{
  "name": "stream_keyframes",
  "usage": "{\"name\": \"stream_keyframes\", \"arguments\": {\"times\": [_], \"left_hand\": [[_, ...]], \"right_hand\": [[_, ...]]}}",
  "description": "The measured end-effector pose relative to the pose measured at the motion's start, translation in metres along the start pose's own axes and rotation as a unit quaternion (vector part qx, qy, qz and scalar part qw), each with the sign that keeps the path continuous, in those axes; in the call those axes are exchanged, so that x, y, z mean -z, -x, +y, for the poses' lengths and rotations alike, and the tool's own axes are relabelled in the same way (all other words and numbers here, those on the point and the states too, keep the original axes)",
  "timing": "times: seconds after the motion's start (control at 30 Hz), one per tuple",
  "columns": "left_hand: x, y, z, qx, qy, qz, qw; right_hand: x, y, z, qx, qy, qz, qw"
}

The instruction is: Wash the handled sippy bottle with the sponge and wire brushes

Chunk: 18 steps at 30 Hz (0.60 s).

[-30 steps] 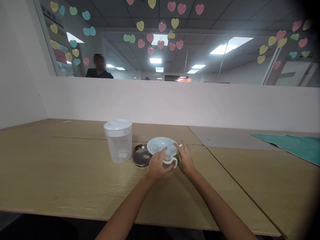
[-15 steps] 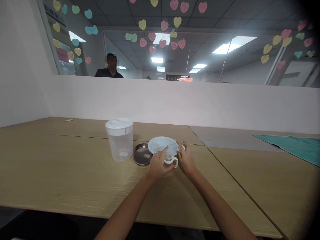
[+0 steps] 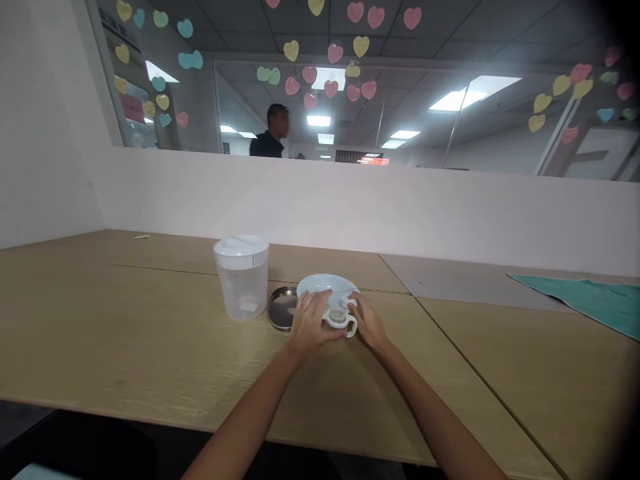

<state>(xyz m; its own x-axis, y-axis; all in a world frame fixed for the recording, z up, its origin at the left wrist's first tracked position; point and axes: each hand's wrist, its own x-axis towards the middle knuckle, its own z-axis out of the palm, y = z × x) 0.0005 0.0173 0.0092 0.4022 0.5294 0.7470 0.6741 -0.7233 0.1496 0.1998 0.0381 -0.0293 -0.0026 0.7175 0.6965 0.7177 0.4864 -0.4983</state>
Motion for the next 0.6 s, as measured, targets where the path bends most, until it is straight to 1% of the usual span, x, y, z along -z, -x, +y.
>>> {"name": "stream_keyframes", "arguments": {"times": [0.03,0.07,0.1,0.17,0.23,0.27,0.3,0.33,0.4,0.47,0.53,0.6], "left_hand": [[0.005,0.0,-0.005,0.019,-0.018,0.042,0.999],[0.011,-0.001,-0.011,0.053,-0.041,0.094,0.993],[0.017,-0.001,-0.019,0.099,-0.067,0.151,0.981],[0.031,0.0,-0.038,0.207,-0.118,0.262,0.935],[0.044,0.004,-0.057,0.305,-0.143,0.327,0.883],[0.049,0.006,-0.066,0.346,-0.147,0.344,0.86],[0.052,0.009,-0.074,0.377,-0.147,0.345,0.847],[0.053,0.013,-0.081,0.393,-0.145,0.335,0.844],[0.052,0.021,-0.091,0.394,-0.132,0.312,0.854],[0.048,0.027,-0.099,0.376,-0.107,0.307,0.868],[0.044,0.032,-0.106,0.369,-0.079,0.315,0.871],[0.042,0.034,-0.113,0.379,-0.059,0.32,0.866]], "right_hand": [[-0.001,0.001,-0.001,0.011,0.011,-0.012,1.0],[-0.001,0.001,-0.001,0.018,0.022,-0.023,0.999],[-0.002,0.001,-0.001,0.021,0.032,-0.033,0.999],[-0.003,0.002,0.0,0.023,0.046,-0.046,0.998],[-0.004,0.002,0.001,0.022,0.052,-0.053,0.997],[-0.004,0.002,0.002,0.022,0.053,-0.054,0.997],[-0.004,0.002,0.002,0.024,0.053,-0.054,0.997],[-0.004,0.002,0.002,0.026,0.052,-0.049,0.997],[-0.002,0.001,-0.001,0.023,0.042,-0.024,0.999],[0.002,0.001,-0.006,0.008,0.019,0.014,1.0],[0.007,0.002,-0.013,-0.009,-0.017,0.051,0.998],[0.011,0.004,-0.022,-0.004,-0.046,0.067,0.997]]}}
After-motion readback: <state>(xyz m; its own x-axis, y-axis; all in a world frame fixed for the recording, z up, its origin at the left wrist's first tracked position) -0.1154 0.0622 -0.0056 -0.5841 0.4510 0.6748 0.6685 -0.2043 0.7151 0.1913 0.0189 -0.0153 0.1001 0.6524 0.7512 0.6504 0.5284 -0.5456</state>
